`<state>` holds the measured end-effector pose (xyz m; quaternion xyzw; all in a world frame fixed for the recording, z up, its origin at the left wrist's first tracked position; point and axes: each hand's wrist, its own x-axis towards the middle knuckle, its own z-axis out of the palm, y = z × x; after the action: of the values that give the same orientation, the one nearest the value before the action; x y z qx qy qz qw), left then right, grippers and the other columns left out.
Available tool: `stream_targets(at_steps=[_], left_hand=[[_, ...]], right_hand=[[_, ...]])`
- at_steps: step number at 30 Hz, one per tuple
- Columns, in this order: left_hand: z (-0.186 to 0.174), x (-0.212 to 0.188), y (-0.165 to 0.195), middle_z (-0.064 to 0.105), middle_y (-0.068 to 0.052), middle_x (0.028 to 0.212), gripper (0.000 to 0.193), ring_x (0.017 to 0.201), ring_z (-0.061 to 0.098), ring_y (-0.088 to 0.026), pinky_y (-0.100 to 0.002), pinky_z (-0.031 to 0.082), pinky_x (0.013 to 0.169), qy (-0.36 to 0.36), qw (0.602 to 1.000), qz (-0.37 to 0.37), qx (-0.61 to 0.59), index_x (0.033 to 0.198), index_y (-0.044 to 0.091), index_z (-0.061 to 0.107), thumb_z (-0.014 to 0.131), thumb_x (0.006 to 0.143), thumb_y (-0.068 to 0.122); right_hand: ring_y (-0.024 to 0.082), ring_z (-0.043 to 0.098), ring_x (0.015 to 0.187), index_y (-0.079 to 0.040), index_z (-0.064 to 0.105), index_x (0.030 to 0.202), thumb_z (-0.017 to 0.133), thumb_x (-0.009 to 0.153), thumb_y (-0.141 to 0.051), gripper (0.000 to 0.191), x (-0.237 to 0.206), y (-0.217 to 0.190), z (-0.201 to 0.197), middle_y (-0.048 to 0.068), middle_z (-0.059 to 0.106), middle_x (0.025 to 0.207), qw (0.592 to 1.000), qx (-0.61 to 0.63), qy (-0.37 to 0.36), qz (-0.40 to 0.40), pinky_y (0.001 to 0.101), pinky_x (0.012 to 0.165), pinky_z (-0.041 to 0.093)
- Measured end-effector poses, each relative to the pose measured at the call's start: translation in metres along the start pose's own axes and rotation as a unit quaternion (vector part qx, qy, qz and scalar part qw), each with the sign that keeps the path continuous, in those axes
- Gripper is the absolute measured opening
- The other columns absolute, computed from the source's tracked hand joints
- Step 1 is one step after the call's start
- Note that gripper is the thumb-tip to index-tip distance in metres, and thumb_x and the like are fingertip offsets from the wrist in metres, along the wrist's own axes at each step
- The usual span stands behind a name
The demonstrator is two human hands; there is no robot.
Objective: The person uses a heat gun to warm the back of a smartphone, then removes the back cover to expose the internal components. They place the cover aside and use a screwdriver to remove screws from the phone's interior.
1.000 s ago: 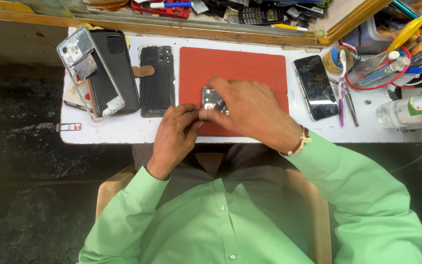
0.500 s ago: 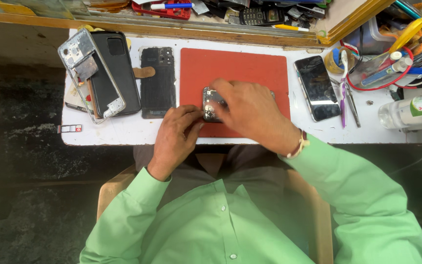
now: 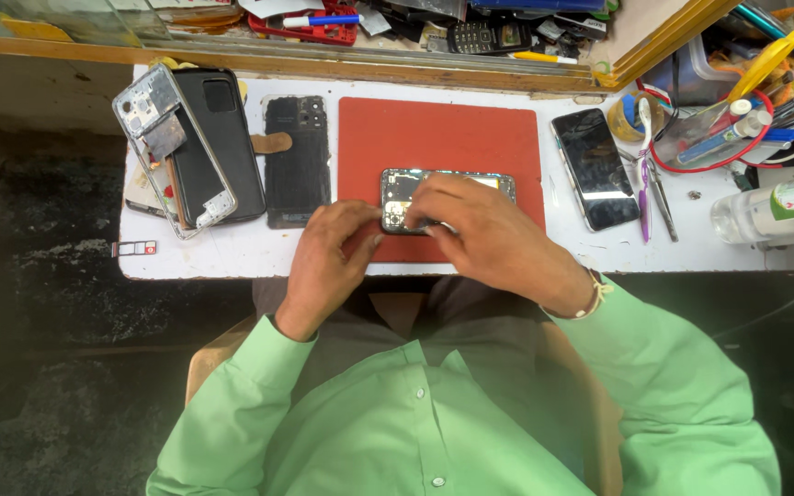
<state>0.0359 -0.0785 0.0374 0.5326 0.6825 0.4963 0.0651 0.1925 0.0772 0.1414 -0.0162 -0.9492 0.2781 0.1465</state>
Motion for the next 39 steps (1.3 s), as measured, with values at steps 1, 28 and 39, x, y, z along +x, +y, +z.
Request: stream_targets(at_steps=[1, 28, 39], left_hand=[[-0.001, 0.002, 0.001, 0.07, -0.012, 0.115, 0.03, 0.105, 0.063, -0.033, -0.041, 0.051, 0.091, 0.002, 1.0, 0.005, -0.005, 0.115, 0.004, 0.072, 0.075, 0.085, 0.007], [0.024, 0.041, 0.0, 0.074, -0.009, 0.099, 0.016, 0.084, 0.067, -0.016, -0.028, 0.053, 0.075, -0.055, 0.975, -0.063, -0.204, 0.112, -0.001, 0.074, 0.065, 0.099, 0.003], [-0.003, 0.007, 0.006, 0.071, -0.011, 0.104, 0.016, 0.077, 0.063, -0.021, -0.032, 0.05, 0.068, 0.011, 0.991, -0.098, -0.094, 0.11, -0.001, 0.072, 0.063, 0.098, 0.001]], right_hand=[[0.034, 0.066, 0.1, -0.003, 0.066, 0.105, 0.067, 0.084, 0.006, 0.023, -0.005, 0.003, 0.0, 0.012, 0.066, 0.11, 1.0, 0.003, 0.015, 0.007, 0.0424, 0.084, 0.053], [0.006, 0.062, 0.098, -0.002, 0.06, 0.118, 0.071, 0.095, 0.005, 0.027, -0.033, 0.047, 0.017, 0.004, 0.066, 0.116, 0.908, 0.33, 0.187, 0.18, 0.0203, 0.078, 0.054], [0.011, 0.066, 0.103, -0.002, 0.058, 0.117, 0.072, 0.094, 0.002, 0.027, -0.029, 0.046, 0.038, 0.004, 0.065, 0.114, 0.942, 0.265, 0.119, 0.166, 0.025, 0.085, 0.058]])
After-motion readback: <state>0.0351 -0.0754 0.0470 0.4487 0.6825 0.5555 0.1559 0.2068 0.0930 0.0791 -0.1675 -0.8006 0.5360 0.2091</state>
